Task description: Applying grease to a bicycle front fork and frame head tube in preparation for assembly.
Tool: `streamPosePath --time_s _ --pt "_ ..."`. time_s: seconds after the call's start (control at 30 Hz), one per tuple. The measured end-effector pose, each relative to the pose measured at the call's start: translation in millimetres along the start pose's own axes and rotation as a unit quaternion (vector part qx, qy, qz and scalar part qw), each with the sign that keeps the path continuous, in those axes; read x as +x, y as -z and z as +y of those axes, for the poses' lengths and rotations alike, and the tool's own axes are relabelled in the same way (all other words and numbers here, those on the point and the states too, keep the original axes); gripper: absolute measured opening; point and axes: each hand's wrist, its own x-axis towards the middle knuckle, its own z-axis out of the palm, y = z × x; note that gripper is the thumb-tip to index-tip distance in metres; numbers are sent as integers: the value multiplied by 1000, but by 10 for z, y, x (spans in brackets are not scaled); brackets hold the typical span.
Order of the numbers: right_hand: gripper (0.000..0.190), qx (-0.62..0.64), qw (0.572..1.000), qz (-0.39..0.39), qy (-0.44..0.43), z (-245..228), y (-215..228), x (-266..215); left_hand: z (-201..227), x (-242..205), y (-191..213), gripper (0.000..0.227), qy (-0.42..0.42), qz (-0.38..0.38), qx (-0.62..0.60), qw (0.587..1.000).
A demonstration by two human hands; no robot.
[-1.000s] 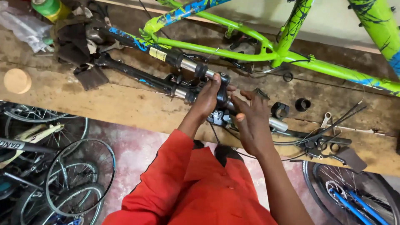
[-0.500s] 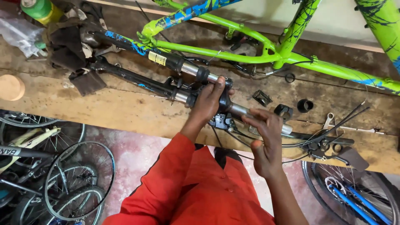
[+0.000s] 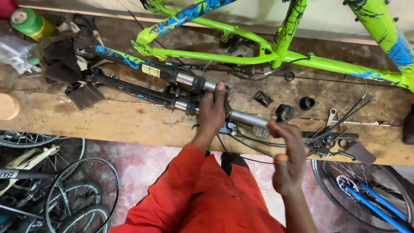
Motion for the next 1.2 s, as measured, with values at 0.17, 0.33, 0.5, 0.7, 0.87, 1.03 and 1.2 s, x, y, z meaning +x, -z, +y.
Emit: streamPosePath --time_s 0.17,0.33,0.5,0.7,0.87,1.03,1.2 --pt "73 -17 996 91 13 -91 247 -41 50 -112 24 54 6 6 -27 1000" --pt "70 220 973 61 -18 -71 440 -209 94 -181 46 51 -20 20 -197 980" --pt "66 250 956 -144 -44 -380 234 -14 343 -285 45 53 -12 44 -320 946" --pt "35 150 955 -193 -170 -229 -60 -72 490 -339 22 46 -32 28 -426 904" --pt "53 112 977 -121 -135 -299 -93 32 747 -346 26 52 0 61 -433 899" --pt "46 109 987 -111 -32 -550 -192 172 798 -197 -2 69 55 1 -419 906" --pt "61 227 960 -86 -141 -536 -375 226 779 -97 -84 66 31 14 -434 900"
